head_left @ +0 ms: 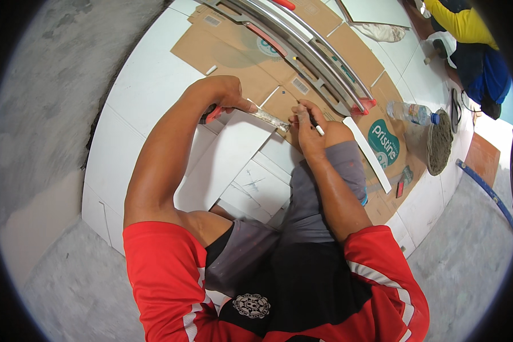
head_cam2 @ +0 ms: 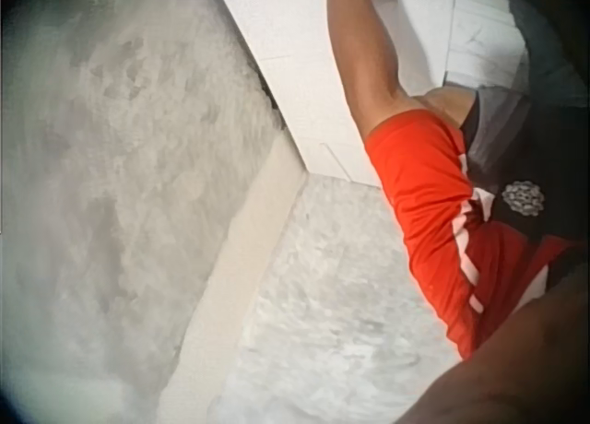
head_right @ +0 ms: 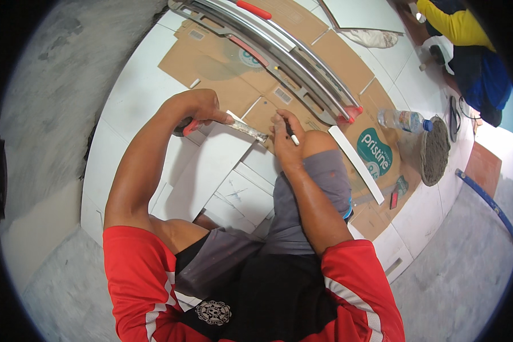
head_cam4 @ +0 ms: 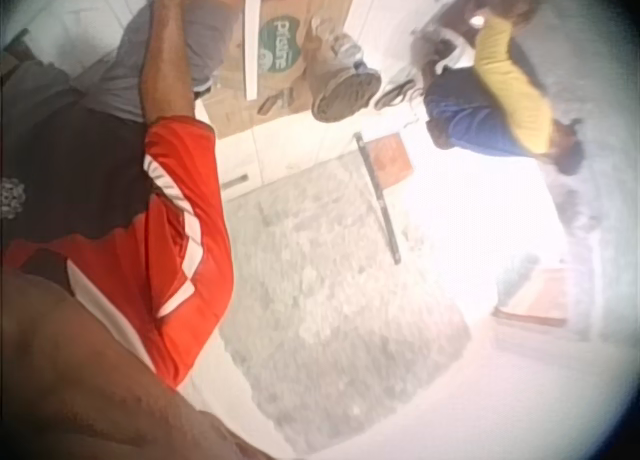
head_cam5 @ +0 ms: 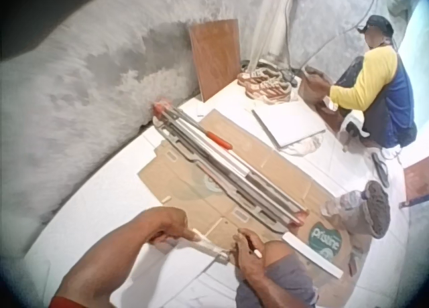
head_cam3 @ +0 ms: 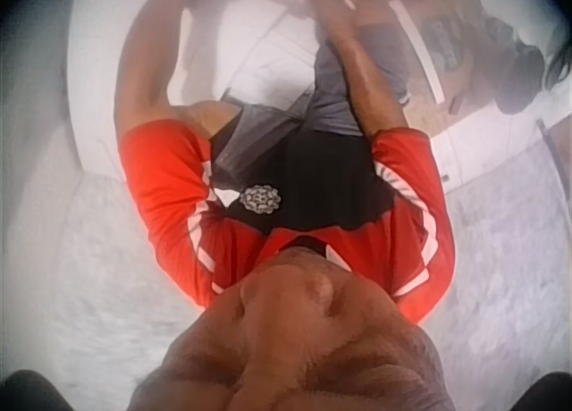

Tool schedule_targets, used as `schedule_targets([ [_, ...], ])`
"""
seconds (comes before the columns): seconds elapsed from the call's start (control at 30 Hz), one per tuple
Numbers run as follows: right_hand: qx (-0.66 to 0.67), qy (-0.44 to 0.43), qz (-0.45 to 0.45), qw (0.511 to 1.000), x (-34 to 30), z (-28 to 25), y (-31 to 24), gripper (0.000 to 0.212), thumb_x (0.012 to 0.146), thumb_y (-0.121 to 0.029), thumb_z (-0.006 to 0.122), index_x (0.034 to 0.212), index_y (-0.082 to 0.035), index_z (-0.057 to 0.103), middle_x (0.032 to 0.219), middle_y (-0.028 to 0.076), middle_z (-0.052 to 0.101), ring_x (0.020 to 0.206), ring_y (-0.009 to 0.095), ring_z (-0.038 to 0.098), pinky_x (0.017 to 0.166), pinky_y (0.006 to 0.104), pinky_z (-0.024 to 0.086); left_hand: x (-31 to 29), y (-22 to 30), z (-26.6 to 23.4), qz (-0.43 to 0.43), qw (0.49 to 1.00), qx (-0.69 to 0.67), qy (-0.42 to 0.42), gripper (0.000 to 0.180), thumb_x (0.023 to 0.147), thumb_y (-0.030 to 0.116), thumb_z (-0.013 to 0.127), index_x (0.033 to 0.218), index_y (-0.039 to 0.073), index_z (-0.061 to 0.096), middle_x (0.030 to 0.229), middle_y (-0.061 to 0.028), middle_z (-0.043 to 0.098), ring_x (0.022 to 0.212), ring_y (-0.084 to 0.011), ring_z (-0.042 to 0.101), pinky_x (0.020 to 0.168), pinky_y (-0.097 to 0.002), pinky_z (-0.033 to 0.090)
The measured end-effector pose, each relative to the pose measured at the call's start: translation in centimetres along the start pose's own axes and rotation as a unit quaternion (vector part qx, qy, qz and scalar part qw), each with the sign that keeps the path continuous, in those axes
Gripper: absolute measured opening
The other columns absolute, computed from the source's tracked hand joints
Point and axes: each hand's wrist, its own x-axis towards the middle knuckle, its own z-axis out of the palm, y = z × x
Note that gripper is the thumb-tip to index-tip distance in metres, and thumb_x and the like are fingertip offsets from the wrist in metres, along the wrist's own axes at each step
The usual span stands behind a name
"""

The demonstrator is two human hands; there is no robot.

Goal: The person sits on the floor and uses a tape measure and marker to measure and mark white ceramic tiles. They measure the gap between the wall and installed tiles, then transfer those measurements to loose tiles to prepare them for cutting.

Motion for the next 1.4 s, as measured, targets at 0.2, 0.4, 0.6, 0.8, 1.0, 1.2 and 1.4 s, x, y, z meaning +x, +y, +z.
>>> schedule_targets([
  [0.2,-0.017,-0.024,-0.019,0.999,-1.2,0.4,-0.7,0.030,0.106,-0.024,0.060,0.129,-0.005,0.061,0.102,0.005,0.069,0.081,0.009,0.062,0.065,0.0254,0.053,-6.7,-7.2,0.4,-0.031,0.987,-0.126,0.094,0.064,0.083,0.063,0.073,0.065,0.002,0.069,0.056,-0.0104,0.063,0.052,-0.0219,0.062,0.054,-0.0362,0.050],
  [0.4,-0.058,-0.039,-0.050,0.996,-0.5,-0.7,1.3,0.033,0.107,-0.022,0.056,0.132,-0.002,0.059,0.115,0.011,0.069,0.096,0.018,0.066,0.085,0.0288,0.055,-16.3,-17.9,3.7,-0.146,0.924,-0.280,0.214,0.067,0.092,0.065,0.061,0.070,0.002,0.069,0.059,-0.0099,0.064,0.053,-0.0208,0.062,0.054,-0.0377,0.052],
  [0.6,-0.112,-0.078,-0.155,0.978,-2.5,1.4,1.7,0.032,0.109,-0.021,0.051,0.130,0.002,0.059,0.108,0.014,0.069,0.097,0.020,0.067,0.090,0.0316,0.055,-21.9,-33.1,15.2,-0.307,0.759,-0.468,0.332,0.058,0.097,0.055,0.057,0.077,0.003,0.073,0.071,-0.0120,0.070,0.062,-0.0237,0.065,0.071,-0.0426,0.053],
  [0.8,-0.160,-0.193,-0.262,0.932,-4.0,12.5,-2.6,0.030,0.110,-0.020,0.048,0.121,0.005,0.060,0.094,0.013,0.070,0.088,0.019,0.068,0.086,0.0319,0.054,-21.1,-42.8,28.7,-0.322,0.486,-0.683,0.440,0.047,0.098,0.033,0.051,0.084,-0.007,0.071,0.078,-0.0189,0.071,0.067,-0.0288,0.069,0.070,-0.0438,0.055],
  [1.0,-0.254,-0.216,-0.398,0.855,6.8,25.1,0.0,0.029,0.110,-0.022,0.050,0.121,0.003,0.058,0.104,0.012,0.064,0.094,0.018,0.061,0.089,0.0315,0.052,-19.7,-48.3,33.1,-0.369,0.442,-0.617,0.536,0.040,0.099,0.028,0.050,0.094,-0.006,0.071,0.084,-0.0196,0.072,0.076,-0.0320,0.071,0.073,-0.0437,0.056],
  [1.2,-0.369,-0.125,-0.327,0.861,11.8,29.1,2.9,0.036,0.107,-0.029,0.056,0.123,0.003,0.055,0.103,0.016,0.064,0.092,0.026,0.061,0.087,0.0372,0.052,-21.7,-54.7,33.8,-0.410,0.435,-0.604,0.528,0.045,0.104,0.035,0.045,0.096,-0.001,0.072,0.086,-0.0178,0.074,0.085,-0.0334,0.072,0.078,-0.0460,0.055],
  [1.4,-0.488,-0.129,-0.399,0.766,13.3,28.7,5.4,0.035,0.108,-0.027,0.052,0.122,0.003,0.058,0.104,0.021,0.063,0.091,0.032,0.061,0.086,0.0406,0.051,-22.7,-57.2,33.4,-0.407,0.407,-0.621,0.532,0.049,0.105,0.038,0.049,0.088,-0.003,0.069,0.078,-0.0151,0.071,0.070,-0.0270,0.072,0.070,-0.0424,0.055],
])
